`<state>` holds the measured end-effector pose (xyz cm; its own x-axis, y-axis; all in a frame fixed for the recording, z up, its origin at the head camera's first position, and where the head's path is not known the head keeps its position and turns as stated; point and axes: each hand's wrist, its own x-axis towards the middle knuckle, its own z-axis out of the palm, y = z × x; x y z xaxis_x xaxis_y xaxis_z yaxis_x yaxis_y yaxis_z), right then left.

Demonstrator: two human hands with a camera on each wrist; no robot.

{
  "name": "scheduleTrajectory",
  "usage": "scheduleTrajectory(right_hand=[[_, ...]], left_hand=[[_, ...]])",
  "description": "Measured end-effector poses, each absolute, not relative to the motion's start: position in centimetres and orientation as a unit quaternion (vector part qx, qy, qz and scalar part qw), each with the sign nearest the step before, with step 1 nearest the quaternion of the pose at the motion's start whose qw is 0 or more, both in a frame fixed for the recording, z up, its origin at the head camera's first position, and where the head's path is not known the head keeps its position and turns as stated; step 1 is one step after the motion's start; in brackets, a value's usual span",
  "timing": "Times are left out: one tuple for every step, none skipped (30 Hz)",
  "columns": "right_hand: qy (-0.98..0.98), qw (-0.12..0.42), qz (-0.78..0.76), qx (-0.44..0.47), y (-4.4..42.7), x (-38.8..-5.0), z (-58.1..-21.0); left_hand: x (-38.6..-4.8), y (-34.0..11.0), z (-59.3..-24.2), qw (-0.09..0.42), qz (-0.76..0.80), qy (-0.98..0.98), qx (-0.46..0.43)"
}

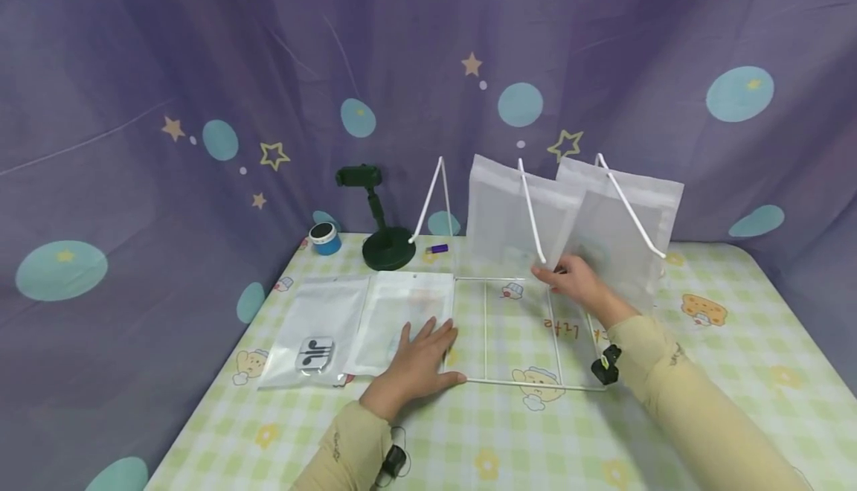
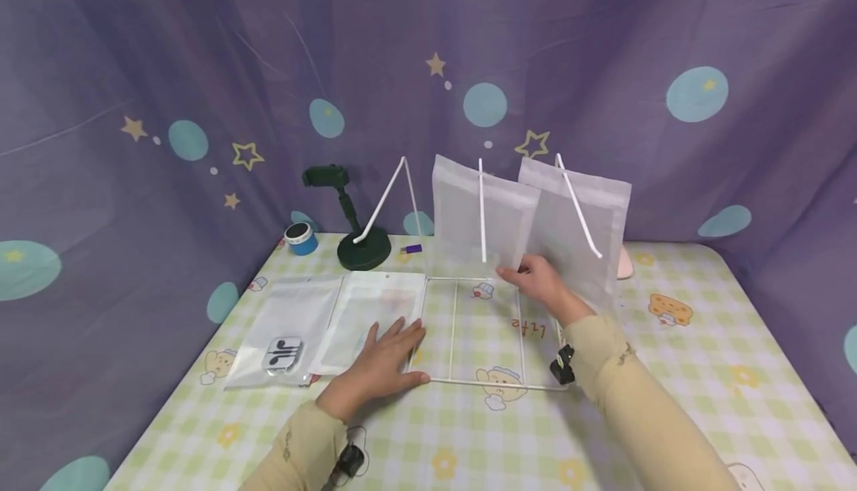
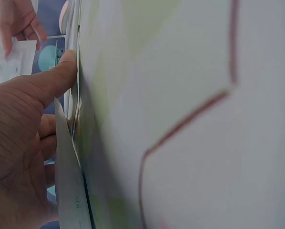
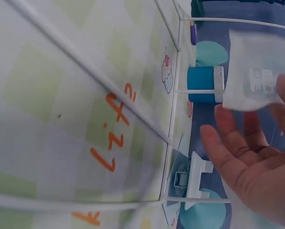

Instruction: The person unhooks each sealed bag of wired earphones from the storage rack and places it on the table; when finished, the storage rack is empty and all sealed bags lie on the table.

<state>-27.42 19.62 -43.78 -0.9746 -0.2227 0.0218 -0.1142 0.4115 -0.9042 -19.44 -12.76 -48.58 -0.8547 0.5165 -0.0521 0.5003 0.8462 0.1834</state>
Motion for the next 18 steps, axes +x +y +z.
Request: scheduleTrajectory(right_hand=[[0.844,0.046,-0.525,-0.100,19.7,-27.3,-43.8],[0.850,0.040,-0.515,-0.102,19.8,-27.1,-43.8],[0.853,0.036,-0.509,-0.108,19.9,-27.0,-43.8],[0.855,0.032,-0.505,-0.114,20.0,-26.9,-43.8],[0.856,0.028,-0.502,-0.119,20.1,-26.7,-43.8],[0.853,0.028,-0.505,-0.127,20.2,-26.5,-43.8],[0.848,0.031,-0.512,-0.132,20.3,-26.3,-43.8],[0.842,0.036,-0.521,-0.137,20.4,-26.1,-43.8],[0.835,0.041,-0.530,-0.141,20.5,-25.9,-43.8],[0.831,0.045,-0.536,-0.141,20.7,-25.7,-43.9],[0.826,0.049,-0.544,-0.139,20.8,-25.4,-43.9],[0.821,0.051,-0.550,-0.142,20.9,-25.2,-43.9],[0.818,0.052,-0.555,-0.142,21.0,-24.9,-43.9],[0.815,0.051,-0.558,-0.146,21.2,-24.7,-44.0],[0.814,0.049,-0.559,-0.152,21.4,-24.4,-44.1],[0.811,0.048,-0.562,-0.156,21.5,-24.1,-44.1],[0.808,0.048,-0.566,-0.159,21.6,-23.8,-44.2],[0.803,0.048,-0.570,-0.165,21.8,-23.5,-44.3]], left_hand=[[-19.4,-12.7,-48.5,0.050,0.083,0.959,0.265],[-19.4,-12.7,-48.5,0.050,0.084,0.959,0.265],[-19.4,-12.7,-48.4,0.051,0.086,0.959,0.264],[-19.4,-12.7,-48.4,0.051,0.087,0.959,0.264],[-19.4,-12.7,-48.4,0.052,0.087,0.959,0.264],[-19.4,-12.7,-48.4,0.052,0.087,0.959,0.263],[-19.4,-12.7,-48.4,0.053,0.087,0.960,0.263],[-19.4,-12.7,-48.4,0.053,0.087,0.960,0.262],[-19.4,-12.7,-48.4,0.054,0.087,0.960,0.262],[-19.4,-12.7,-48.4,0.054,0.087,0.960,0.262],[-19.4,-12.7,-48.4,0.055,0.088,0.960,0.261],[-19.4,-12.7,-48.4,0.055,0.088,0.960,0.261],[-19.4,-12.7,-48.4,0.056,0.089,0.959,0.262],[-19.4,-12.6,-48.4,0.055,0.090,0.959,0.263],[-19.4,-12.6,-48.4,0.055,0.091,0.959,0.263],[-19.4,-12.6,-48.4,0.055,0.090,0.959,0.263],[-19.4,-12.6,-48.4,0.055,0.090,0.959,0.263],[-19.4,-12.6,-48.3,0.055,0.090,0.959,0.263]])
